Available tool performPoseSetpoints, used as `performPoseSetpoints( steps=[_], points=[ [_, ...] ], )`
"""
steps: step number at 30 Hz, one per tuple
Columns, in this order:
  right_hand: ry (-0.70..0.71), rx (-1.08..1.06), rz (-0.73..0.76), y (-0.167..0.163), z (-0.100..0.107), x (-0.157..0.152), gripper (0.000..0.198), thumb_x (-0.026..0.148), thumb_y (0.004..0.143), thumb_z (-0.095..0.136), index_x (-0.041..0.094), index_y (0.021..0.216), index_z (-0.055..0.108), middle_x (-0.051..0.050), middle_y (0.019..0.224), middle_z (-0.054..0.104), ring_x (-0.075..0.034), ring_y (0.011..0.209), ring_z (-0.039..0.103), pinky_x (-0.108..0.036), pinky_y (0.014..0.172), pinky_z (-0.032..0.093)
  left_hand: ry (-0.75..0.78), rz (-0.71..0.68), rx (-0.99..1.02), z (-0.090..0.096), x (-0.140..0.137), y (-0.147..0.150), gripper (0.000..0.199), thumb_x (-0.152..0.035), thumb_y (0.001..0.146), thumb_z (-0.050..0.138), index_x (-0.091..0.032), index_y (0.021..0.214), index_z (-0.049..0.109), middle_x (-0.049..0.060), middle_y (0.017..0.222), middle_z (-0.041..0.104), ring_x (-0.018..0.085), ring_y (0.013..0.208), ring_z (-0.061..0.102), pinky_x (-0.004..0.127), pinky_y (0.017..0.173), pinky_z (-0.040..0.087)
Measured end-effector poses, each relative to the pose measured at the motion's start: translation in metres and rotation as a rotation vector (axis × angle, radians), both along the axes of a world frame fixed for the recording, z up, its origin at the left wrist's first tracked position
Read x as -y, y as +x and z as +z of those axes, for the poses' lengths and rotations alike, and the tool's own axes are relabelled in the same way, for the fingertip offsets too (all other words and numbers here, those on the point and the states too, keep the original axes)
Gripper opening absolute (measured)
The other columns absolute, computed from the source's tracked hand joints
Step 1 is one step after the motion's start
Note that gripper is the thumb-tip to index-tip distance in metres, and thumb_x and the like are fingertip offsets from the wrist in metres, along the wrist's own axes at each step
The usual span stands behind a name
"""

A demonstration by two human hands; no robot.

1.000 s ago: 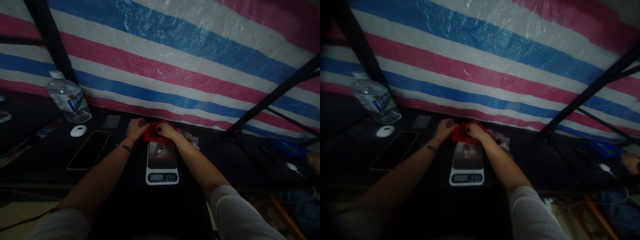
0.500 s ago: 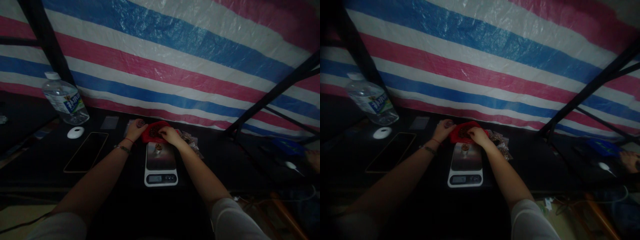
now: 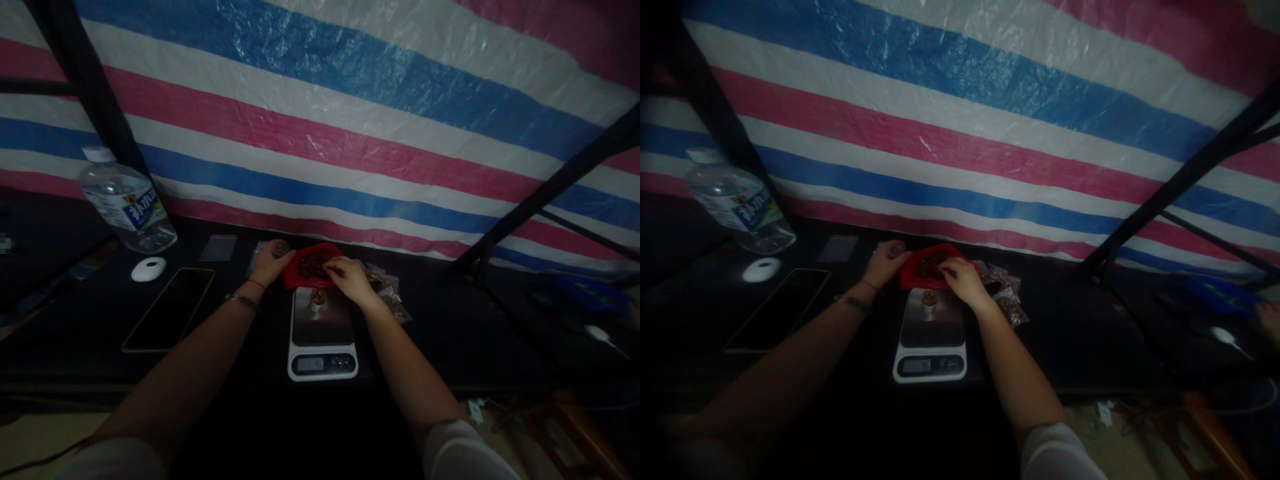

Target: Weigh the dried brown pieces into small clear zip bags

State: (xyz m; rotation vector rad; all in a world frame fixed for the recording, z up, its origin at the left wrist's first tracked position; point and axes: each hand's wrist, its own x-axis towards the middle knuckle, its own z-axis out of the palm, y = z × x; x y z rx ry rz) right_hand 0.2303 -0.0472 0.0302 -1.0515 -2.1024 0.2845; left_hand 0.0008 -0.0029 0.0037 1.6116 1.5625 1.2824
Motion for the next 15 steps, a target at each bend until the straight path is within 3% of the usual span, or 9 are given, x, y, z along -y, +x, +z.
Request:
performPoseSetpoints(
  steps=[5, 10, 15],
  points=[
    [0.014, -0.010, 0.132, -0.003, 0.023, 0.029, 0.019, 0.009, 0.083, 0.056, 0.020, 0.091, 0.070, -0.005, 0.093, 0.070, -0.016, 0.094, 0.064, -0.031, 0.086, 0.049, -0.012, -0.009, -0.003, 0.001, 0.000, 0.000, 0.045, -0.046, 0.069, 0.065, -0.019, 0.105, 0.061, 0.006, 0.096, 0.069, 0.020, 0.088, 0.065, 0.032, 0.080, 0.051],
    [-0.004, 0.209, 0.298, -0.011, 0.042, 0.054, 0.021, 0.009, 0.087, 0.052, 0.020, 0.093, 0.068, -0.006, 0.099, 0.066, -0.015, 0.094, 0.062, -0.028, 0.084, 0.049, 0.013, -0.006, -0.024, -0.001, -0.002, -0.002, 0.044, -0.047, 0.069, 0.066, -0.019, 0.103, 0.061, 0.006, 0.097, 0.068, 0.020, 0.087, 0.064, 0.031, 0.079, 0.051],
    [-0.006, 0.428, 0.272, -0.016, 0.047, 0.062, 0.020, 0.009, 0.086, 0.054, 0.020, 0.093, 0.069, -0.006, 0.097, 0.066, -0.016, 0.091, 0.062, -0.028, 0.081, 0.048, 0.025, -0.012, -0.027, -0.003, -0.003, -0.001, 0.045, -0.047, 0.070, 0.065, -0.018, 0.104, 0.061, 0.006, 0.096, 0.068, 0.020, 0.086, 0.064, 0.031, 0.078, 0.051]
  ],
)
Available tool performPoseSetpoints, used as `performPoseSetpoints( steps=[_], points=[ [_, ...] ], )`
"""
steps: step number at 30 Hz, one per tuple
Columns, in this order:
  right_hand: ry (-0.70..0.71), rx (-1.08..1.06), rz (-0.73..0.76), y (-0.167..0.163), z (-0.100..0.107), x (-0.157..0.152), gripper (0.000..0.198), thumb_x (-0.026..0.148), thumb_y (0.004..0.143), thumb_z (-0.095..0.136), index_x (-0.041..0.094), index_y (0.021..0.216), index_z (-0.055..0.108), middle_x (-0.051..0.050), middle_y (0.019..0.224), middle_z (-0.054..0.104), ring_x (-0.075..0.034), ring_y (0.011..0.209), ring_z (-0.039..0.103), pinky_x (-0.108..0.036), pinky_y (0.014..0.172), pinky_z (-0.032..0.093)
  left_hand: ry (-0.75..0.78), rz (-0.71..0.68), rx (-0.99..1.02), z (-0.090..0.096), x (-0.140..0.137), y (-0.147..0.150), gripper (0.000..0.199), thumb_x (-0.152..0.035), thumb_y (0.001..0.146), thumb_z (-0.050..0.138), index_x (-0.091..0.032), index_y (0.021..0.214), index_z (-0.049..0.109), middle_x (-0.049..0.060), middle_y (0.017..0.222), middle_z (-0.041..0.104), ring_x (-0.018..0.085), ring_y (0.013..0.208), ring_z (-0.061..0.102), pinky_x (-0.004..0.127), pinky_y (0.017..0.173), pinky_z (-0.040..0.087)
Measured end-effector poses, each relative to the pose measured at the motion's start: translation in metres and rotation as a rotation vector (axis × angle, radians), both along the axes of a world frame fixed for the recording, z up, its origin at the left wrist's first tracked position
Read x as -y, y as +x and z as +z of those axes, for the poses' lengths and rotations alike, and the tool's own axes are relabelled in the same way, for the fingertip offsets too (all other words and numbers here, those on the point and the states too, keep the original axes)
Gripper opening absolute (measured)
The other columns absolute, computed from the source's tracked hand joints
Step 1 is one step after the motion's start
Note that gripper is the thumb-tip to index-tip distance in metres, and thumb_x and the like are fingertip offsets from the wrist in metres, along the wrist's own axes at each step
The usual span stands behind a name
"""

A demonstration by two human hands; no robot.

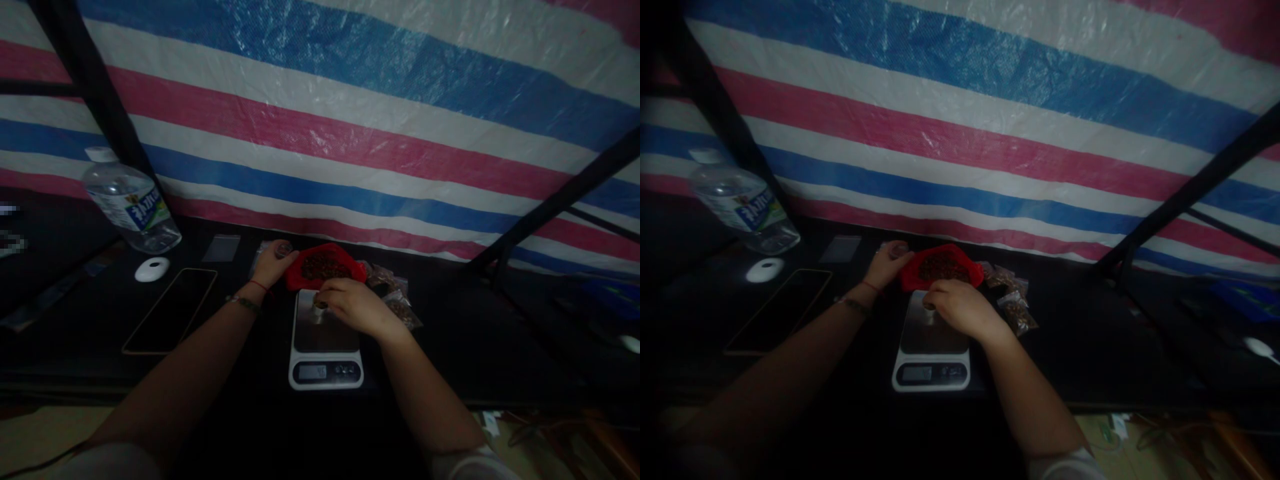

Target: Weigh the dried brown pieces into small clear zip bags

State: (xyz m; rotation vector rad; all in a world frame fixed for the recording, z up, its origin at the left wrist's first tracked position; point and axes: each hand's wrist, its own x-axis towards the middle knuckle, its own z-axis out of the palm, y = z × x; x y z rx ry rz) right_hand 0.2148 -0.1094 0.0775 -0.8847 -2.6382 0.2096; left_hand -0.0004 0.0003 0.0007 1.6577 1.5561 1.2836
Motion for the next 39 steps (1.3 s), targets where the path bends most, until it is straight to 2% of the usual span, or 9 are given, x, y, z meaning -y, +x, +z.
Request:
performPoseSetpoints(
  steps=[4, 9, 15, 21, 25, 31, 35, 39],
  points=[
    [-0.001, 0.032, -0.014, 0.001, -0.003, 0.000, 0.021, 0.012, 0.086, 0.055, 0.020, 0.100, 0.068, -0.005, 0.097, 0.067, -0.018, 0.094, 0.062, -0.029, 0.084, 0.047, 0.004, 0.007, -0.004, 0.003, 0.002, 0.001, 0.044, -0.046, 0.070, 0.065, -0.016, 0.103, 0.062, 0.007, 0.097, 0.068, 0.020, 0.087, 0.063, 0.031, 0.080, 0.050],
    [-0.024, -0.035, 0.013, 0.005, -0.002, 0.000, 0.021, 0.019, 0.089, 0.054, 0.020, 0.107, 0.065, -0.006, 0.101, 0.067, -0.018, 0.096, 0.061, -0.031, 0.086, 0.048, -0.015, 0.011, 0.001, 0.002, 0.002, 0.000, 0.045, -0.047, 0.070, 0.065, -0.017, 0.104, 0.062, 0.006, 0.094, 0.068, 0.020, 0.085, 0.063, 0.032, 0.079, 0.050],
    [-0.036, -0.217, 0.038, 0.010, -0.004, -0.004, 0.028, 0.011, 0.089, 0.047, 0.022, 0.109, 0.064, -0.005, 0.102, 0.067, -0.016, 0.099, 0.061, -0.031, 0.087, 0.049, -0.007, 0.015, 0.021, -0.003, -0.002, -0.001, 0.045, -0.047, 0.069, 0.066, -0.018, 0.103, 0.062, 0.006, 0.096, 0.068, 0.020, 0.087, 0.064, 0.032, 0.080, 0.050],
    [-0.032, -0.332, -0.005, 0.008, -0.010, -0.010, 0.026, 0.008, 0.085, 0.050, 0.021, 0.101, 0.066, -0.005, 0.095, 0.065, -0.016, 0.092, 0.061, -0.030, 0.082, 0.050, -0.033, 0.032, 0.011, 0.002, 0.001, 0.001, 0.043, -0.045, 0.069, 0.066, -0.018, 0.102, 0.063, 0.006, 0.095, 0.068, 0.021, 0.086, 0.063, 0.032, 0.079, 0.050],
    [-0.016, -0.377, -0.042, 0.008, -0.014, -0.015, 0.026, 0.009, 0.082, 0.051, 0.021, 0.099, 0.067, -0.005, 0.097, 0.063, -0.016, 0.093, 0.060, -0.032, 0.082, 0.050, -0.045, 0.029, 0.012, 0.005, 0.002, 0.001, 0.042, -0.044, 0.069, 0.066, -0.018, 0.101, 0.063, 0.006, 0.093, 0.068, 0.020, 0.084, 0.063, 0.032, 0.078, 0.050],
    [-0.011, -0.391, -0.092, 0.012, -0.020, -0.024, 0.018, 0.011, 0.081, 0.056, 0.019, 0.091, 0.068, -0.005, 0.090, 0.067, -0.016, 0.088, 0.062, -0.031, 0.081, 0.049, -0.027, 0.025, 0.023, -0.001, -0.002, -0.001, 0.043, -0.045, 0.068, 0.066, -0.018, 0.102, 0.063, 0.007, 0.095, 0.068, 0.021, 0.086, 0.064, 0.033, 0.080, 0.050],
    [-0.055, -0.387, -0.128, 0.012, -0.018, -0.022, 0.012, 0.017, 0.082, 0.059, 0.020, 0.089, 0.069, -0.005, 0.090, 0.070, -0.017, 0.087, 0.064, -0.030, 0.081, 0.049, -0.023, 0.022, 0.019, -0.006, -0.005, -0.002, 0.045, -0.047, 0.069, 0.066, -0.018, 0.103, 0.062, 0.008, 0.097, 0.068, 0.021, 0.088, 0.064, 0.032, 0.080, 0.050],
    [-0.086, -0.420, -0.124, 0.012, -0.013, -0.018, 0.009, 0.018, 0.081, 0.062, 0.020, 0.085, 0.069, -0.003, 0.085, 0.070, -0.015, 0.082, 0.065, -0.028, 0.076, 0.049, -0.023, 0.037, -0.011, -0.003, -0.004, -0.001, 0.044, -0.047, 0.069, 0.066, -0.019, 0.103, 0.063, 0.008, 0.098, 0.067, 0.021, 0.088, 0.063, 0.032, 0.080, 0.049]
  ],
)
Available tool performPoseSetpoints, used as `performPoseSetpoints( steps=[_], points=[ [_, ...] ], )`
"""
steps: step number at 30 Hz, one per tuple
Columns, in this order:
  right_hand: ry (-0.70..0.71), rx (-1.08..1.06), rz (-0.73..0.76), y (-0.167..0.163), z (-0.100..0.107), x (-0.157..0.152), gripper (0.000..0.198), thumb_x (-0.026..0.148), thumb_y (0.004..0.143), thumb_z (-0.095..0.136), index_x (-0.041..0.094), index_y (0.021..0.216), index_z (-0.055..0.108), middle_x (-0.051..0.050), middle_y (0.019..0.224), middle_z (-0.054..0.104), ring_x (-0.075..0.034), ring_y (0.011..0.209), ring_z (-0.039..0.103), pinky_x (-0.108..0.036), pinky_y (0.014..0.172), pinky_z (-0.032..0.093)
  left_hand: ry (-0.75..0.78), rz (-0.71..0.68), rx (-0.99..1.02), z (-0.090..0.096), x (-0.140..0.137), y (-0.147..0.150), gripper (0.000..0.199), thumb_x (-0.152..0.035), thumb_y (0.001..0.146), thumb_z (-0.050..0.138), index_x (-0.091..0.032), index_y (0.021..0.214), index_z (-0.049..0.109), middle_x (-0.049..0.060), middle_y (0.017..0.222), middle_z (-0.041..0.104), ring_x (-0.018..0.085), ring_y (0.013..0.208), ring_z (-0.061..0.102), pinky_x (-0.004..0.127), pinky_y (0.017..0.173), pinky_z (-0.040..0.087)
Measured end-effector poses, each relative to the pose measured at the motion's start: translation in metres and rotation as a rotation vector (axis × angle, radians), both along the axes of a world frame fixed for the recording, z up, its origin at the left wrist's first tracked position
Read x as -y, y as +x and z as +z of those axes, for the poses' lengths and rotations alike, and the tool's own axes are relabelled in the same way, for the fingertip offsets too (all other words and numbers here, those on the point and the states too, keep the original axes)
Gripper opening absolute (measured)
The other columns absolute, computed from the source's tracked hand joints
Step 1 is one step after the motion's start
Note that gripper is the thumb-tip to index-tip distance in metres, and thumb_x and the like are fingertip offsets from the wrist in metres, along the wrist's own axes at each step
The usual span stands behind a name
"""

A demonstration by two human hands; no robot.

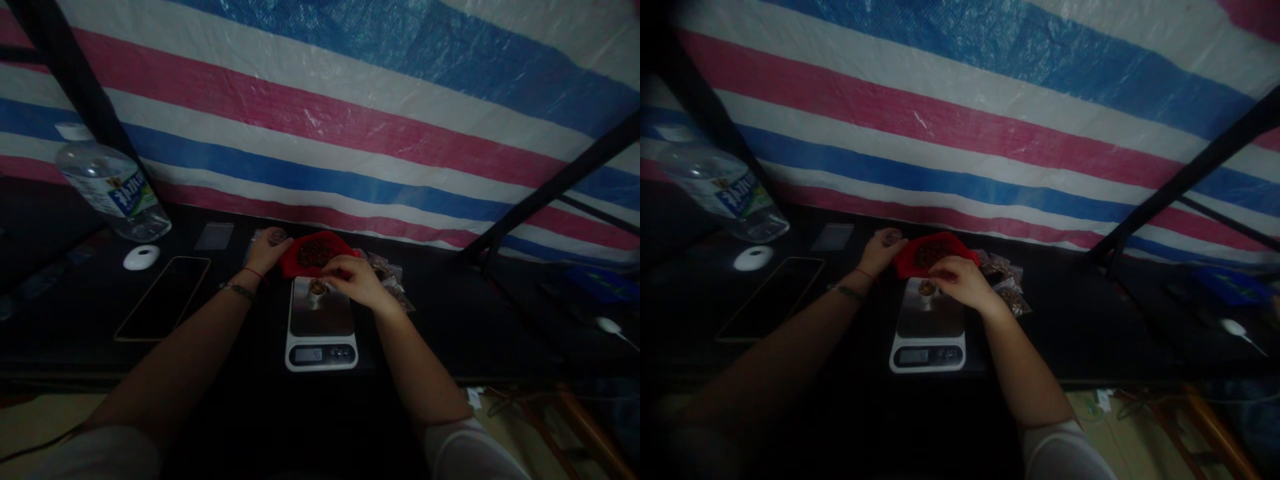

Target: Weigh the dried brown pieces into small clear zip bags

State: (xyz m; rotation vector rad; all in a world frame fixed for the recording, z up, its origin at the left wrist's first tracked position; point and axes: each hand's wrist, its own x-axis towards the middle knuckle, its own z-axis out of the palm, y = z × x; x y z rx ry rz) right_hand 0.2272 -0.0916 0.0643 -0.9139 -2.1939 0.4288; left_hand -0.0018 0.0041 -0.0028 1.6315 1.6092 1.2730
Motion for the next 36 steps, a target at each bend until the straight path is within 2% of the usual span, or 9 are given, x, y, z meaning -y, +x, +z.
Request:
performPoseSetpoints(
  steps=[5, 12, 16, 22, 27, 30, 36],
  points=[
    [0.033, 0.051, 0.054, -0.001, 0.001, 0.001, 0.004, 0.022, 0.081, 0.065, 0.020, 0.079, 0.069, -0.002, 0.082, 0.070, -0.015, 0.080, 0.063, -0.029, 0.076, 0.048, -0.018, -0.006, 0.001, 0.003, 0.001, 0.000, 0.045, -0.047, 0.069, 0.066, -0.019, 0.104, 0.062, 0.008, 0.098, 0.067, 0.021, 0.088, 0.063, 0.032, 0.080, 0.049],
    [0.038, 0.119, 0.138, -0.004, -0.002, -0.002, 0.010, 0.021, 0.085, 0.061, 0.021, 0.078, 0.070, -0.002, 0.084, 0.070, -0.015, 0.084, 0.063, -0.031, 0.082, 0.046, -0.002, -0.011, 0.019, 0.001, 0.000, 0.000, 0.045, -0.047, 0.068, 0.066, -0.018, 0.102, 0.063, 0.007, 0.097, 0.067, 0.021, 0.088, 0.063, 0.031, 0.079, 0.049],
    [0.053, 0.089, 0.072, 0.008, 0.000, -0.007, 0.013, 0.021, 0.087, 0.058, 0.019, 0.082, 0.069, -0.004, 0.085, 0.068, -0.015, 0.085, 0.062, -0.030, 0.080, 0.047, -0.020, 0.007, 0.020, 0.004, 0.003, 0.001, 0.044, -0.045, 0.068, 0.066, -0.018, 0.103, 0.062, 0.008, 0.099, 0.067, 0.021, 0.088, 0.063, 0.032, 0.080, 0.049],
    [-0.159, 0.361, 0.096, 0.021, 0.000, -0.011, 0.010, 0.021, 0.081, 0.064, 0.018, 0.088, 0.070, -0.003, 0.086, 0.068, -0.014, 0.080, 0.062, -0.026, 0.074, 0.046, -0.009, -0.004, 0.010, 0.004, 0.002, 0.001, 0.043, -0.044, 0.070, 0.066, -0.017, 0.104, 0.063, 0.008, 0.098, 0.067, 0.021, 0.088, 0.063, 0.033, 0.081, 0.049],
    [-0.190, 0.495, 0.121, 0.018, -0.004, -0.012, 0.011, 0.020, 0.081, 0.063, 0.016, 0.087, 0.071, -0.005, 0.085, 0.068, -0.015, 0.078, 0.060, -0.026, 0.072, 0.043, -0.012, 0.002, -0.011, -0.003, -0.003, -0.001, 0.046, -0.046, 0.069, 0.066, -0.018, 0.105, 0.063, 0.009, 0.100, 0.067, 0.021, 0.089, 0.063, 0.034, 0.082, 0.049],
    [-0.178, 0.430, 0.091, 0.019, -0.003, -0.013, 0.012, 0.017, 0.081, 0.060, 0.017, 0.086, 0.071, -0.004, 0.084, 0.067, -0.014, 0.077, 0.060, -0.026, 0.073, 0.043, 0.000, -0.005, -0.004, -0.004, -0.004, -0.001, 0.046, -0.047, 0.069, 0.066, -0.018, 0.105, 0.063, 0.009, 0.099, 0.067, 0.021, 0.089, 0.063, 0.034, 0.082, 0.049],
    [-0.093, 0.151, 0.043, 0.018, 0.002, -0.009, 0.012, 0.015, 0.081, 0.060, 0.018, 0.087, 0.069, -0.003, 0.084, 0.066, -0.014, 0.078, 0.060, -0.027, 0.073, 0.045, 0.006, -0.004, 0.026, 0.000, -0.001, 0.000, 0.045, -0.045, 0.068, 0.067, -0.017, 0.103, 0.063, 0.009, 0.098, 0.067, 0.021, 0.088, 0.063, 0.033, 0.080, 0.049]
  ],
)
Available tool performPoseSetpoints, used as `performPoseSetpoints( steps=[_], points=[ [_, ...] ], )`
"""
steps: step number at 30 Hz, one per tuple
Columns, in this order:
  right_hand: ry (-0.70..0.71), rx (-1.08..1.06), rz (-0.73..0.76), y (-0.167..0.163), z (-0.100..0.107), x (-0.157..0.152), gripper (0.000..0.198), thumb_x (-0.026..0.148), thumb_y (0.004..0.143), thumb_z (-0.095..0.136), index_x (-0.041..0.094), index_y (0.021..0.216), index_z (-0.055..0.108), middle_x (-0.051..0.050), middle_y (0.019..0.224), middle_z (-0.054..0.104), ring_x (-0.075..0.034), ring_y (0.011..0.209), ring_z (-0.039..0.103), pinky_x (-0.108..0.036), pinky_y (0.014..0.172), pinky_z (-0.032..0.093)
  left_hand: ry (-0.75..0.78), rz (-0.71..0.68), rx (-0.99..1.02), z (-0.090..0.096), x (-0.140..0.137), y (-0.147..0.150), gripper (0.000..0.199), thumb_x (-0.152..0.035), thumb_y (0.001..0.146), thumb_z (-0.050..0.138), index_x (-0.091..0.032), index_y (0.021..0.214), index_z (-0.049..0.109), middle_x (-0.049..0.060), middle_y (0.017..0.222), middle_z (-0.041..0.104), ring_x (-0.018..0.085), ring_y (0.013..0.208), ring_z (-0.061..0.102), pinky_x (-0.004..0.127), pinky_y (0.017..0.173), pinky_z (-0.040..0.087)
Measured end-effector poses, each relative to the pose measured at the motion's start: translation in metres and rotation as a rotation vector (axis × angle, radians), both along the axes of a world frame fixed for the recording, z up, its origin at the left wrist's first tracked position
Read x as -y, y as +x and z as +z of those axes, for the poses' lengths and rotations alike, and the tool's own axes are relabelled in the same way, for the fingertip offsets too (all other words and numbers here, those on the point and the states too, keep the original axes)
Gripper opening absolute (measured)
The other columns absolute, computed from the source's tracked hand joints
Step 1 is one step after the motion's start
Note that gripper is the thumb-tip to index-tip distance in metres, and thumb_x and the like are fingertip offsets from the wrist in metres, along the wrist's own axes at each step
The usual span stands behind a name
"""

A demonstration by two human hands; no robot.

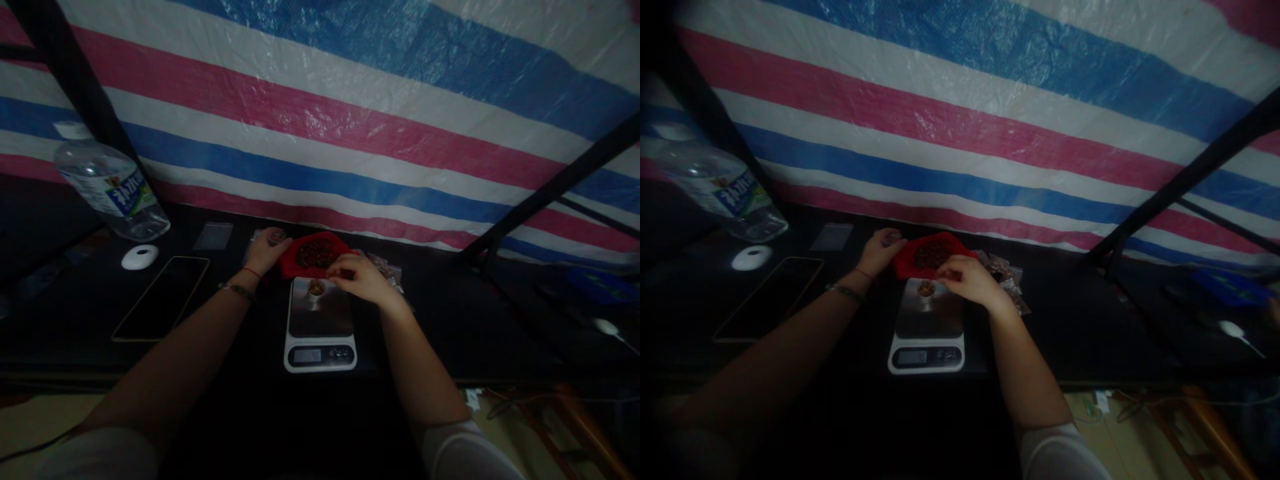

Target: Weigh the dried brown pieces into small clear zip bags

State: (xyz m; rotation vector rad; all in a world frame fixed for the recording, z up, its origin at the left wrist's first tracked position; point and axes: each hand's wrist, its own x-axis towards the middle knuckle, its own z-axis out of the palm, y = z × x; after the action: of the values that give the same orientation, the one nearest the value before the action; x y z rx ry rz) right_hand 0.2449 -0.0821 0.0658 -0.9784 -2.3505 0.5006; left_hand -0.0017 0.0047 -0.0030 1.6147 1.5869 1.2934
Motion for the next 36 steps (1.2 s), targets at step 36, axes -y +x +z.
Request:
performPoseSetpoints(
  steps=[36],
  points=[
    [0.172, 0.186, 0.174, -0.078, 0.031, 0.046, 0.017, 0.022, 0.089, 0.053, 0.019, 0.097, 0.069, -0.006, 0.091, 0.069, -0.017, 0.089, 0.060, -0.030, 0.081, 0.045, 0.016, 0.009, 0.037, -0.001, -0.003, -0.003, 0.043, -0.044, 0.070, 0.064, -0.017, 0.103, 0.062, 0.008, 0.098, 0.067, 0.021, 0.088, 0.063, 0.033, 0.081, 0.049]
  ],
)
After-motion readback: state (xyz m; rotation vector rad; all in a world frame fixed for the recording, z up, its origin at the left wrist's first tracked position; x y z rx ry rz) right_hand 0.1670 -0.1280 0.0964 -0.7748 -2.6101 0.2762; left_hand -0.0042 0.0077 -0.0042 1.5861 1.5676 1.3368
